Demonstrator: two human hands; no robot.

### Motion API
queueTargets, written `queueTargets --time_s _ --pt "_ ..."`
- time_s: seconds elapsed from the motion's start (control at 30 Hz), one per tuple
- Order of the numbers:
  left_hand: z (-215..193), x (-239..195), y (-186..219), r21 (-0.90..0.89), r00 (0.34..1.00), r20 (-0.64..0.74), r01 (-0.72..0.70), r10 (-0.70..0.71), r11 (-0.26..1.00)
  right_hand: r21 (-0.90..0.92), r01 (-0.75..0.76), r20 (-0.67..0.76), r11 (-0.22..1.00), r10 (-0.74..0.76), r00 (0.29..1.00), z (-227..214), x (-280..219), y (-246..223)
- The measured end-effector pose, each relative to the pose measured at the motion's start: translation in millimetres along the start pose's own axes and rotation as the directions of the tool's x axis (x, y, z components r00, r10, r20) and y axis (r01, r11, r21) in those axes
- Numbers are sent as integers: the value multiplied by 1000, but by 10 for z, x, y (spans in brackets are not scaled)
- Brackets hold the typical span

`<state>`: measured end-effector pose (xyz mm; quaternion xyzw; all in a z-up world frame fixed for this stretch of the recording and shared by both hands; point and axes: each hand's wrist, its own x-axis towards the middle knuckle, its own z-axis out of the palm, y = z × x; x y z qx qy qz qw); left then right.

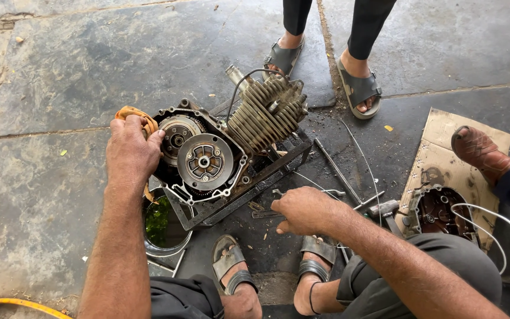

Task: The person sits on the workshop floor cleaning disassembled motorcycle engine components. They wipe a small metal part with an orange cloth, then hold the cloth against the crankcase while using a hand tool to work around the engine casing, and finally reach toward a side cover on the ground.

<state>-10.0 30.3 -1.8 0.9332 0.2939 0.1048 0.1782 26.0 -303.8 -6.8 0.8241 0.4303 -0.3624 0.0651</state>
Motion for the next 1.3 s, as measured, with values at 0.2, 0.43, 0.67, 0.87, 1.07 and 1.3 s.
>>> queueTargets --time_s 0.2,0.43,0.67,0.87,1.07,1.3 --pt "-5 -3 11 -17 1000 14 6 -6 1000 -7 0 -6 1000 0 1000 46 29 17" --pt "40 31 -52 7 999 3 -34 34 999 -38 56 -79 998 -59 995 -14 -25 27" --pt "30 3 -11 0 1000 5 -12 12 1000 -33 37 -21 999 -37 999 -20 -24 -10" --pt "17 1 -4 12 1000 5 -6 6 1000 -70 20 -5 997 -20 1000 72 38 16" --pt "-17 -10 32 19 999 30 26 -26 999 -120 11 22 993 -8 1000 115 85 24" --pt "6 5 -10 38 1000 30 7 -8 999 -126 13 15 992 -11 1000 178 132 36"
